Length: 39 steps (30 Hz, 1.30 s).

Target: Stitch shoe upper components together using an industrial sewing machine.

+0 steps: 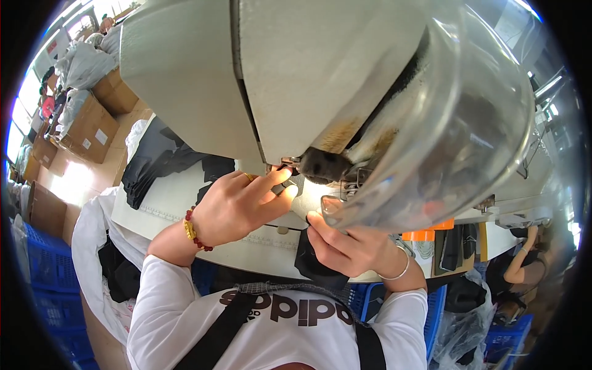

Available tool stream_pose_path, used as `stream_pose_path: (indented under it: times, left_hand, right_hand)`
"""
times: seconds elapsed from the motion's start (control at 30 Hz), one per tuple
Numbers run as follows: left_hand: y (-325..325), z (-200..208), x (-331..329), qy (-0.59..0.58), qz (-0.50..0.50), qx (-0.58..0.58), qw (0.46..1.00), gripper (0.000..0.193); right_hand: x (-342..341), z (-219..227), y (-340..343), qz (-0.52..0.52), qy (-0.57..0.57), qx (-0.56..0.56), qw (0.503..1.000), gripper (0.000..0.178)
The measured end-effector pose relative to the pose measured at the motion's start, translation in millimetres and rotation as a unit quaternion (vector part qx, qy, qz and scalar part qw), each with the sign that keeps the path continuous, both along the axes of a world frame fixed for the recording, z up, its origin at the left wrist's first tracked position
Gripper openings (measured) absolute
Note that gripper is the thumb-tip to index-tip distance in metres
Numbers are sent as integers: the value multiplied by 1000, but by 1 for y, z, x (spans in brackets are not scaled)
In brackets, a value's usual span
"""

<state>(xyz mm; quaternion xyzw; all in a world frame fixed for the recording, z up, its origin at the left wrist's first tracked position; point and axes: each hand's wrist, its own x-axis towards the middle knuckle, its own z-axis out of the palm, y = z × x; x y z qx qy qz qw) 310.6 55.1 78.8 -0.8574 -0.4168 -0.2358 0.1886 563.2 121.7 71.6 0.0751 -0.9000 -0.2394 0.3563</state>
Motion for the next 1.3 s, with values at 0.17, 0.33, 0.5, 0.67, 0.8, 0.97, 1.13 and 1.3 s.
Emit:
stream_pose_path:
  times: [0.17, 0.33, 0.5, 0.67, 0.8, 0.97, 1.13, 1.3]
  left_hand:
    - [6, 0, -2, -37, -3, -23, 999, 32]
    - [16, -9, -6, -48, 4, -21, 999, 36]
    - [18, -10, -6, -69, 0, -23, 997, 42]
    - [22, -21, -7, -87, -9, 12, 996, 41]
    - [22, -24, -7, -72, 5, 10, 997, 38]
    - [25, -25, -4, -83, -3, 41, 996, 34]
    - [23, -28, 0, -77, 18, 54, 995, 30]
    - [18, -28, 0, -81, 35, 13, 996, 32]
  right_hand:
    - [5, -20, 5, -41, -2, -36, 999, 20]
    - [6, -37, 12, -68, -5, -23, 997, 21]
    - [5, -39, 21, -107, 43, 67, 991, 22]
    - [11, -63, 30, -79, 70, -27, 994, 27]
    - [6, -61, 29, -94, 143, -26, 985, 28]
    - [9, -31, 24, -170, 86, -27, 981, 30]
    - [8, -42, 34, -55, 82, -253, 962, 29]
    - [5, -29, 34, 22, 84, -269, 959, 25]
